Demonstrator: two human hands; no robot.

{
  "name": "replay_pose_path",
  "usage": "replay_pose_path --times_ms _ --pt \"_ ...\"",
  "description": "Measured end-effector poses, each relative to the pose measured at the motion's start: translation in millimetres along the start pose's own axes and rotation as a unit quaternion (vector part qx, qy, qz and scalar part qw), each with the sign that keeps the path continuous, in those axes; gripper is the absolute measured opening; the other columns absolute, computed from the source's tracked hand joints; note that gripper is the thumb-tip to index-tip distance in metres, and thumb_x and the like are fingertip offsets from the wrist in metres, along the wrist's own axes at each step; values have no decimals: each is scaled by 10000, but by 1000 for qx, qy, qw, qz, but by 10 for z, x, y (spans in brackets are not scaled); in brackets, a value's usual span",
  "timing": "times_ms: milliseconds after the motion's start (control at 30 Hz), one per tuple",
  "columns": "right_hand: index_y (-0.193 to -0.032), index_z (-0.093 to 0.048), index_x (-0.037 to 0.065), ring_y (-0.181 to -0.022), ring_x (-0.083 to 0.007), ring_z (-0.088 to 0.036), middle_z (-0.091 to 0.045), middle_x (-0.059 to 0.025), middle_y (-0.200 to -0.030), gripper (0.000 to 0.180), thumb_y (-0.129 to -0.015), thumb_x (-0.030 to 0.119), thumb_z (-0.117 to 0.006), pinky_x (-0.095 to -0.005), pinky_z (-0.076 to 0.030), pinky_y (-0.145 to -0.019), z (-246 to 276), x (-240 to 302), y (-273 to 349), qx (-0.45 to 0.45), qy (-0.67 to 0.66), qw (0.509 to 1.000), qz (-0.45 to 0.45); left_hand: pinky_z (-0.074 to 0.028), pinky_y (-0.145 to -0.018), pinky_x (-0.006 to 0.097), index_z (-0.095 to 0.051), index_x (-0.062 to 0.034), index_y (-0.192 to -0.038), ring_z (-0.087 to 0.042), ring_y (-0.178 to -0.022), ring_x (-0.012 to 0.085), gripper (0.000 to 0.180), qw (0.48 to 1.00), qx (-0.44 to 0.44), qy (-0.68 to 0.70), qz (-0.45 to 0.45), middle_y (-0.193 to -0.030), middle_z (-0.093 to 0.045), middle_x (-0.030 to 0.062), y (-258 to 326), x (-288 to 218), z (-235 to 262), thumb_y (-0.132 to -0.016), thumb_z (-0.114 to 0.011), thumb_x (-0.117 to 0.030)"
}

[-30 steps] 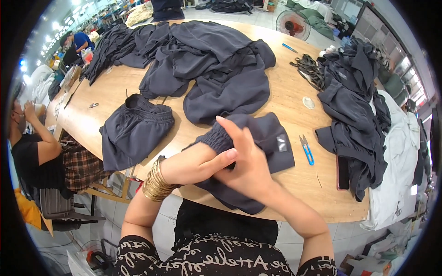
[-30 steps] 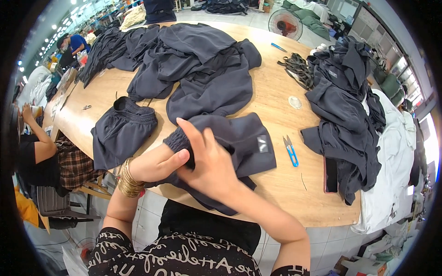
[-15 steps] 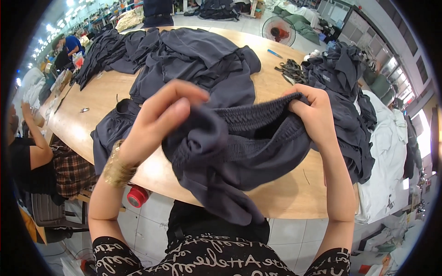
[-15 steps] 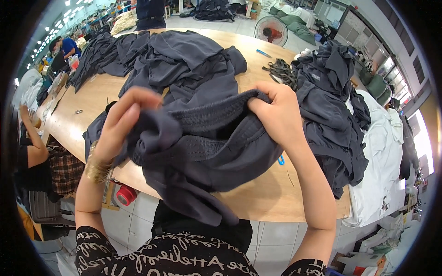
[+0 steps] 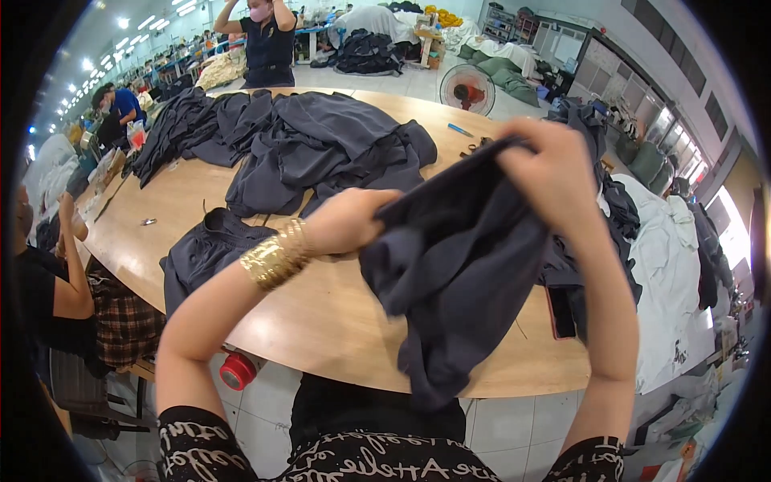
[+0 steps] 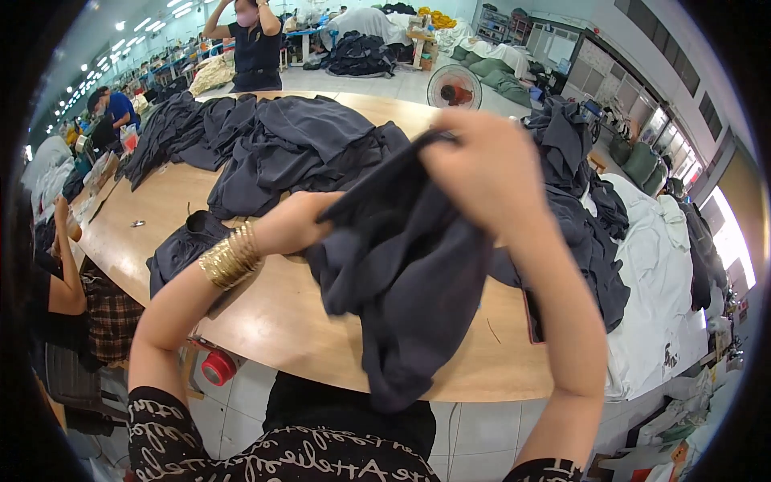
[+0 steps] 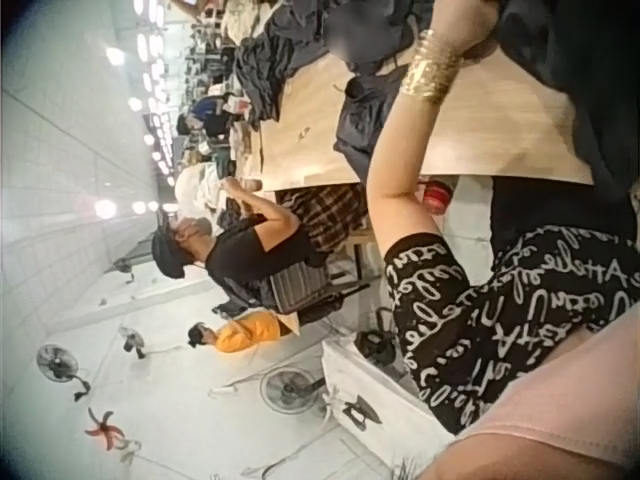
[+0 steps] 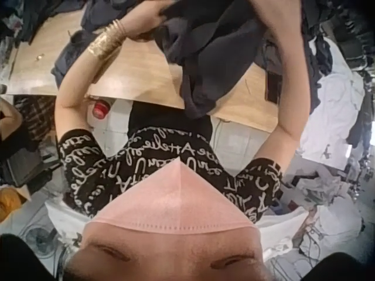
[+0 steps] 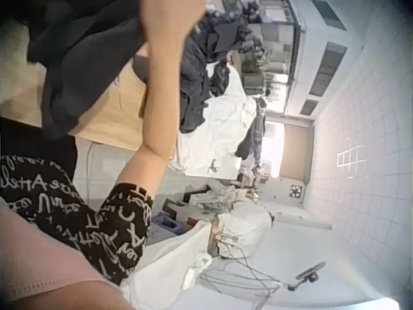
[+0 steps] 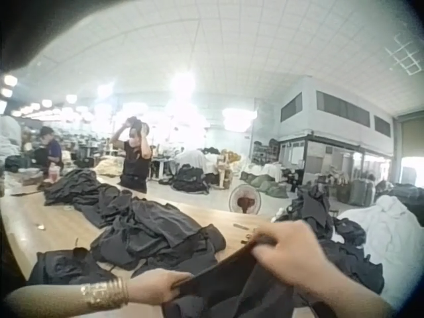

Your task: Trimming loose threads from the waistband and pocket areas of grey athletic shorts using small hand-held clippers.

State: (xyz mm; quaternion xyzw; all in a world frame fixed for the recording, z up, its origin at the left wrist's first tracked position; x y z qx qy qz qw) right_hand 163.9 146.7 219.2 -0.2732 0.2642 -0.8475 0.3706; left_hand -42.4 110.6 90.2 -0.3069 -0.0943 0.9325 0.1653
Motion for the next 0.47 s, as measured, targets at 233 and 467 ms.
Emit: replay_pose_path --times_ms 233,467 --pt "-903 -657 2 -732 -338 -595 -633 -205 -783 305 -698 179 -515 -349 -456 -712 337 -1060 40 8 89 987 -132 -501 -510 192 -505 -68 -1264 -692 -670 160 446 951 164 173 196 -1071 -636 80 206 7 835 -829 -434 2" --pt "-876 -697 32 -653 -88 -566 -635 -35 -683 280 -738 60 -455 -238 -439 -634 575 -972 -147 104 -191 957 -193 -545 -514 304 -461 68 -1097 -681 -621 322 333 933 94 299 176 -961 -626 174 194 63 1419 -887 -487 -189"
Point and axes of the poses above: each hand's wrist, its own y-axis away from the middle knuckle, its own z-axis out of the back of the hand, x = y × z, the point moved 4 cm from there along -y, towards the middle knuckle
